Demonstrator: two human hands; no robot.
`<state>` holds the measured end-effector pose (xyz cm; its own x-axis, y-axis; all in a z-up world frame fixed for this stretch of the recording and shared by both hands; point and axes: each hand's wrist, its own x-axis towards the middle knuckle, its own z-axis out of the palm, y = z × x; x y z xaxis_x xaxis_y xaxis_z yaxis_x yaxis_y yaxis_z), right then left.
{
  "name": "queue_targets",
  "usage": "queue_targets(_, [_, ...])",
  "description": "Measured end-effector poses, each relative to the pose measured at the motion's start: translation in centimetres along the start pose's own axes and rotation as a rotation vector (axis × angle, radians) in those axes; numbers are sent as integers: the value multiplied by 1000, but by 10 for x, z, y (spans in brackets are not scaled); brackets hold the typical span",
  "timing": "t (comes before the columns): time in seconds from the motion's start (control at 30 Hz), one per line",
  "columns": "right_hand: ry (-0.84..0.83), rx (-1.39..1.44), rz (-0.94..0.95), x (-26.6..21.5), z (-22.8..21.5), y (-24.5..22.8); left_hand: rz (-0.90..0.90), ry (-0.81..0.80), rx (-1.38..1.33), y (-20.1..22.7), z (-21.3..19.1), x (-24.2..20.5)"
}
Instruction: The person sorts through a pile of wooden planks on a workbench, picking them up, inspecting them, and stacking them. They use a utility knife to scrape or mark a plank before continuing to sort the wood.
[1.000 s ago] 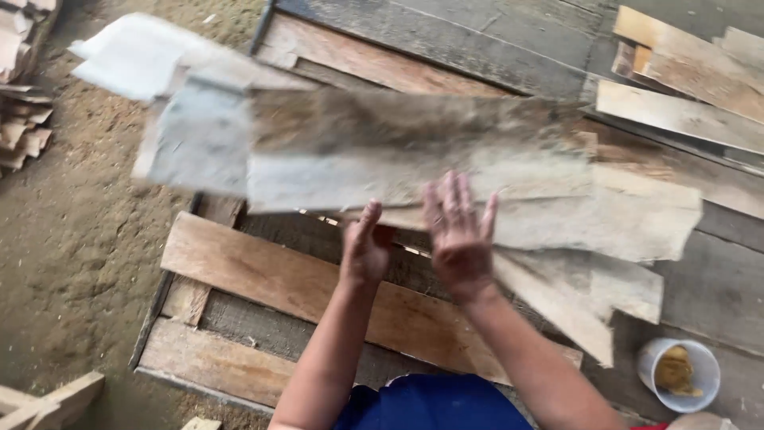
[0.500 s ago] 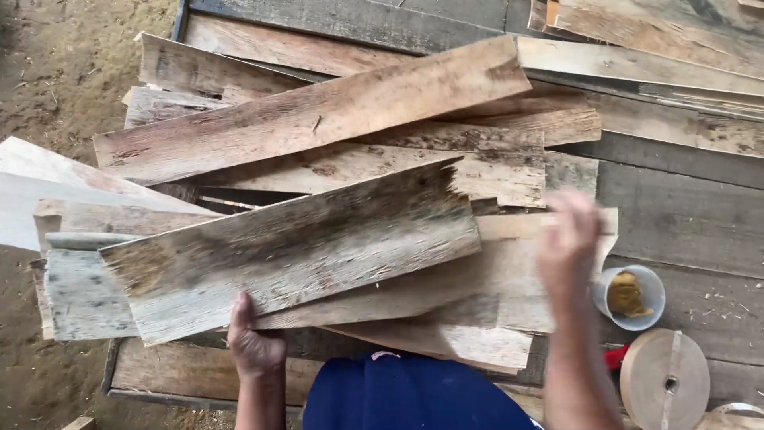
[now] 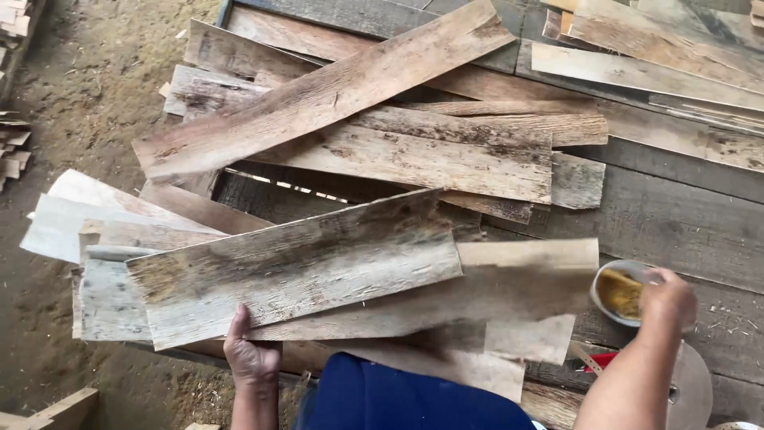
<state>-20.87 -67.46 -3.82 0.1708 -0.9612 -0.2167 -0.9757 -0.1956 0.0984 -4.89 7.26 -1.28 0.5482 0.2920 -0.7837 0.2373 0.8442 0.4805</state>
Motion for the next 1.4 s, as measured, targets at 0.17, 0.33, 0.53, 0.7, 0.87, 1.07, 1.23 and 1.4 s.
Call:
queue_targets(0.17, [149,44,-34,26,-10,28,-48,3,59,-14,-26,12])
queue_targets(0.33, [513,287,-653,14,-27,-75,-75,-123,7,-16,-36,9])
queue_targets(0.53, [-347,229,-745,-298,-166,-316,-128,24,403,14,-5,-24])
queue_targets(0.7, [-408,-225,-1155,-329,-96,-381,-418,-190,1373,82,28,-76])
queue_targets(0.87, [-233,-260,-1280,-315,-56,-382,-167,-903,976,101,24,-64])
queue_targets(1.07, [193,-70,-1535,-260,4,-370,-44,-679,831,30,138,-40])
queue_targets(1.23, [255,-75,-1560,-235,33,-371,-149,-764,701,-30,185,-8])
queue_targets(1.4, [586,103,-1626,-262,-19,-339,-156,-566,555,-51,204,7])
